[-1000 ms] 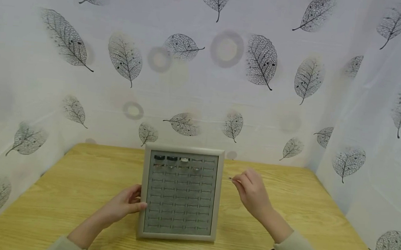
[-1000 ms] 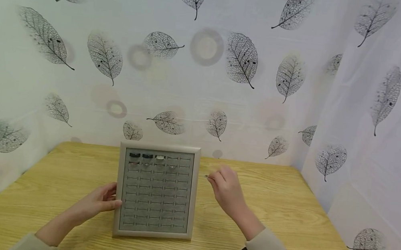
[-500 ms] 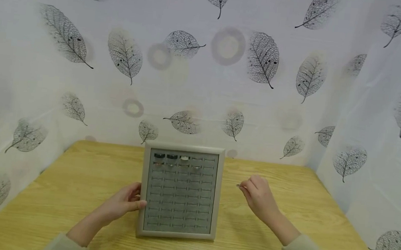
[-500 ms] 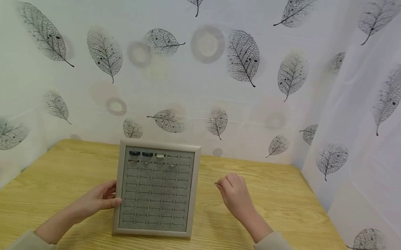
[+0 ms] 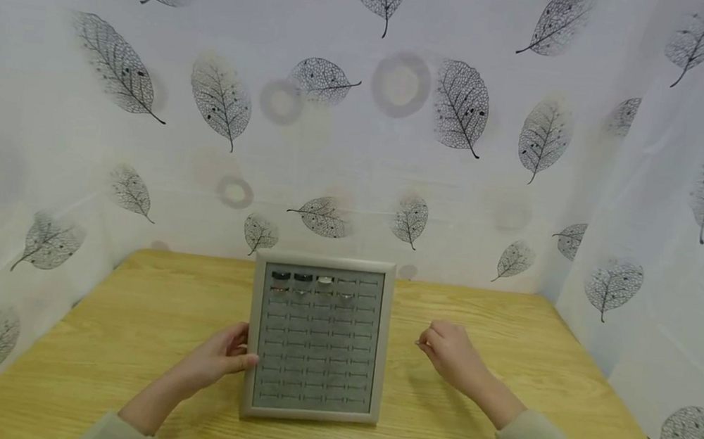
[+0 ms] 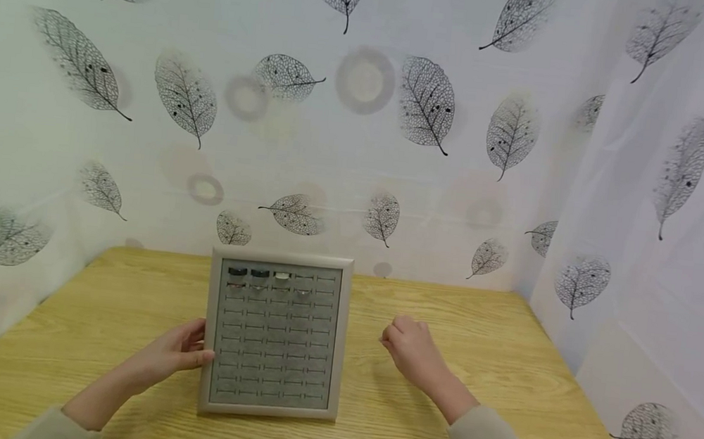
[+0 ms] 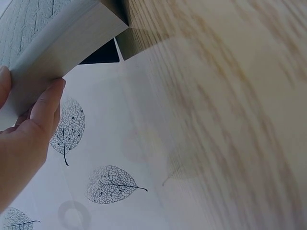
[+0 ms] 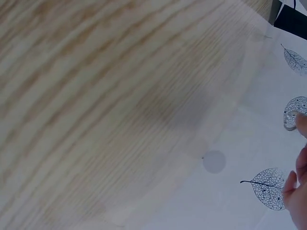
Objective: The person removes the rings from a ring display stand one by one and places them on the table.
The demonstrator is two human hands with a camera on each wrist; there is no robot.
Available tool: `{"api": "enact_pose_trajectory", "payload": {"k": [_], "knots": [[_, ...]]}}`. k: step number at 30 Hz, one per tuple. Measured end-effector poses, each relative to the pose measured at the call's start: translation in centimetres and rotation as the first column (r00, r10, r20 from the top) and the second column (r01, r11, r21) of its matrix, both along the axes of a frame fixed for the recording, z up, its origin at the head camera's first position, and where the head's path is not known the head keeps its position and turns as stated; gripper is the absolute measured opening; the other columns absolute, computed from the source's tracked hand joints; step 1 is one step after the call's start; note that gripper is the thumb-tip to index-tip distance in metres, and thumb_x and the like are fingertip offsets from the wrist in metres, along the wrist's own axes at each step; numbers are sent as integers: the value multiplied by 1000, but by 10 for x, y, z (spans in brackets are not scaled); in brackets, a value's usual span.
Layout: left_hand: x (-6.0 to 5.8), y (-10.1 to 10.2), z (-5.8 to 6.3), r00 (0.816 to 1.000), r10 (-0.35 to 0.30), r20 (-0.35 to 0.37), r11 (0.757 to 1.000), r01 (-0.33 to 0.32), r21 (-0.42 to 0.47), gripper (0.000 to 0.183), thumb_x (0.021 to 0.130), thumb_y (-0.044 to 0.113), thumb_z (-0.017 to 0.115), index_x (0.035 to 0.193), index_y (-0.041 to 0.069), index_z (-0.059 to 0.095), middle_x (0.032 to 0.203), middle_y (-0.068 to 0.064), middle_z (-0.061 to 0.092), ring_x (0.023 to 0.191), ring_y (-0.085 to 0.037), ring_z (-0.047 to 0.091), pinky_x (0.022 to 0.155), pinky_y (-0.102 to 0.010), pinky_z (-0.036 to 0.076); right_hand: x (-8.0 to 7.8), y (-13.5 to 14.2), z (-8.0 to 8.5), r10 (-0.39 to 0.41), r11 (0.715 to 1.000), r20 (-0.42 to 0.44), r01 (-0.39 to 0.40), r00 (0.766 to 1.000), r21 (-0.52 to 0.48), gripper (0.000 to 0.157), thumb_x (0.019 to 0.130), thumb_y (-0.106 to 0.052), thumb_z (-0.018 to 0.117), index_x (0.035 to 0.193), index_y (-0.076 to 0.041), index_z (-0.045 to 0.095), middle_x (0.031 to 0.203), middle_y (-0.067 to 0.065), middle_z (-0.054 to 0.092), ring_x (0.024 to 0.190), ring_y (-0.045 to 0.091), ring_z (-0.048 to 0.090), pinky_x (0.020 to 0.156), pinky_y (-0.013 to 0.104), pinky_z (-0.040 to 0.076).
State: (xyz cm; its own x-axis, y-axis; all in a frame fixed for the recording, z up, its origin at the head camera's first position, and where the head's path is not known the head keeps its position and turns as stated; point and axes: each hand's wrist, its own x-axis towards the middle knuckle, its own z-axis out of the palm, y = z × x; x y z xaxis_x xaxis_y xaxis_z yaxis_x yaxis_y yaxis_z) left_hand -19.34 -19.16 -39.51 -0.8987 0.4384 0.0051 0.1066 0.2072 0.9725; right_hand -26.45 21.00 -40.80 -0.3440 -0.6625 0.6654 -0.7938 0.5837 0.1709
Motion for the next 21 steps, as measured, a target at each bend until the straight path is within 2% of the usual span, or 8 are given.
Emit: {"api": "enact_pose_trajectory", "payload": {"k": [2,4,11,17,21], "knots": [[0,0,0,1000,1,-3,1000,-1,-2,66,87,18,57,132,-13,20,127,-29,37,115,-41,37,89,-39,42,2,0,-2,-54,998,56,51,997,48,13,75,-13,70,70,-10,59,67,-4,47,61,12,46,53,28,34],[0,0,0,1000,3,-4,1000,-3,-3,65,87,18,57,132,-12,20,126,-29,37,115,-41,37,89,-39,41,4,0,-3,-99,992,118,88,988,95,18,65,-6,76,69,-12,59,68,-5,47,62,12,46,54,27,32],[0,0,-1,1000,3,-2,1000,-3,-6,67,87,19,57,132,-13,20,127,-30,36,117,-42,35,89,-39,41,7,-2,-5,-196,960,269,129,943,249,14,71,-9,72,70,-12,58,69,-6,48,63,12,46,54,25,28],[0,-1,-1,1000,1,-8,1000,-1,-7,67,87,19,58,132,-13,20,127,-31,35,117,-43,34,89,-39,41,5,-4,-10,-229,947,337,128,913,294,15,76,-8,68,68,-12,57,66,-7,42,61,10,40,54,26,23],[0,-1,-1,1000,11,-9,1000,-12,-21,68,87,20,58,132,-13,19,129,-32,33,118,-44,31,91,-41,39,4,-5,-12,-251,937,348,135,903,323,18,77,-8,67,65,-13,54,64,-8,37,59,9,36,53,26,21]]}}
